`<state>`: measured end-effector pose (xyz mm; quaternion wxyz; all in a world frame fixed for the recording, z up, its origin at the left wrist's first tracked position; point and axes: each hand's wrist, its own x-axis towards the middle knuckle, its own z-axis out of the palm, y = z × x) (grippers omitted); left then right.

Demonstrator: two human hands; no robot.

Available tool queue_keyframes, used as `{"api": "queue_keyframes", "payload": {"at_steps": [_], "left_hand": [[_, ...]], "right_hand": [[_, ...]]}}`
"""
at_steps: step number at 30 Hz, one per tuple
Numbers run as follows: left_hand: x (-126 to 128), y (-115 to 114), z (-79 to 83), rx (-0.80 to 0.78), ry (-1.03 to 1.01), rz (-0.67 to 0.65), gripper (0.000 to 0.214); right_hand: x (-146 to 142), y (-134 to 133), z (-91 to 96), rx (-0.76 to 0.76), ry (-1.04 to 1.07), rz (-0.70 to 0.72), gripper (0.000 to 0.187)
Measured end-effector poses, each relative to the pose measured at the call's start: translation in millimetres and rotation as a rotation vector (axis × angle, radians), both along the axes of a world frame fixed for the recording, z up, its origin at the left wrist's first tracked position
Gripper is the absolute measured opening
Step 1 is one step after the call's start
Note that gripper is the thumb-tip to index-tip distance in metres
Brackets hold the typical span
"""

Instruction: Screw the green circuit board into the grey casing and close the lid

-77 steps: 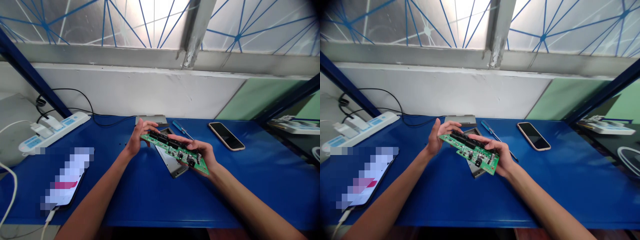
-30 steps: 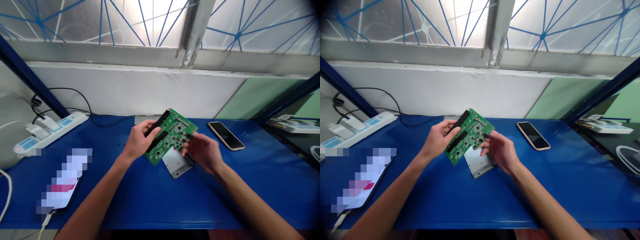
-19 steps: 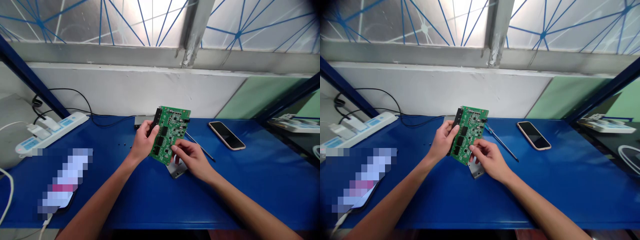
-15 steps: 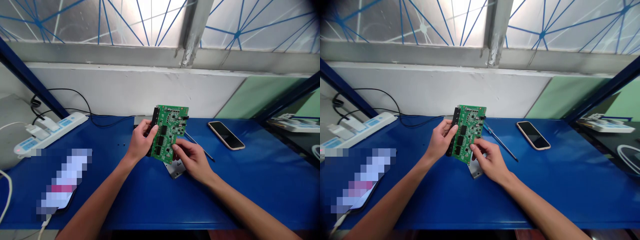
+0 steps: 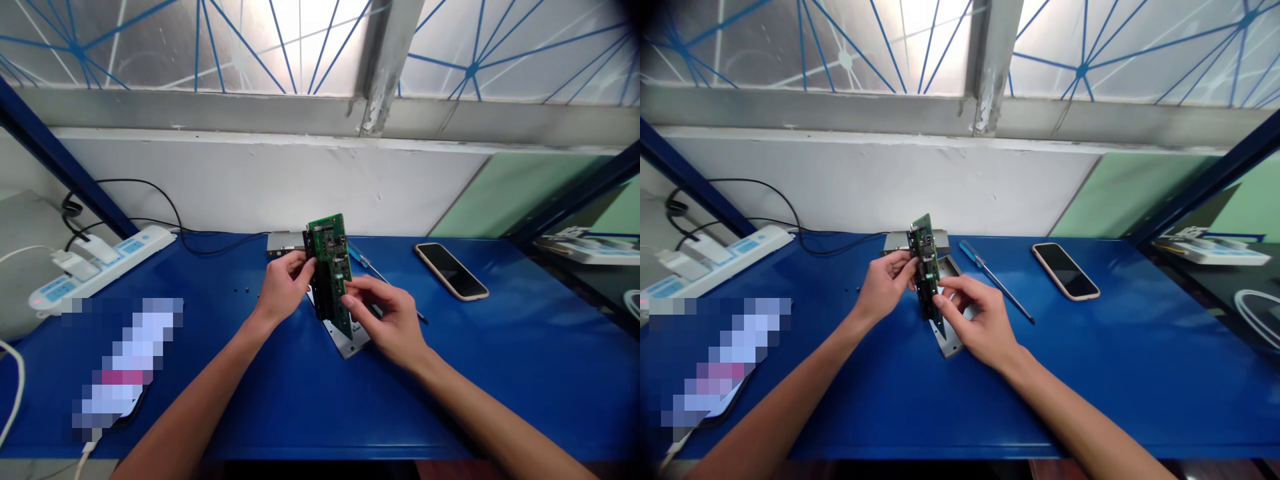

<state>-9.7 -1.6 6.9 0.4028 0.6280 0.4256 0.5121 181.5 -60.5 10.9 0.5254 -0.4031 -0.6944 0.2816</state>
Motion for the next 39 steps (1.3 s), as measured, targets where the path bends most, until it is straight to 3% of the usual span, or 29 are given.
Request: {"api": "queue_keyframes", "payload": {"at_steps": [18, 22, 27, 33, 39], "left_hand": [[1.0, -0.8, -0.4, -0.052, -0.029, -0.040, 0.023], [-3.0, -0.1, 2.5, -0.058, -0.011, -0.033, 0.024], [-11.5, 0.7, 10.4, -0.140, -0.168, -0.131, 0.033], [-15.6, -2.1, 15.9, -0.247, -0.300, -0.342, 0.036], [-12.1, -7.0, 16.3, -0.272, -0.354, -0.436, 0.034]], "right_hand": [[-3.2, -2.1, 5.2, -0.050, 0.048, 0.086, 0.020], [-0.4, 1.1, 8.0, -0.180, 0.137, 0.009, 0.015], [8.6, 12.6, 8.1, -0.409, 0.289, -0.010, 0.035], [8.3, 19.1, 7.9, -0.813, 0.479, 0.106, 0.037], [4.1, 16.8, 8.4, -0.966, 0.342, 0.237, 0.041]]}}
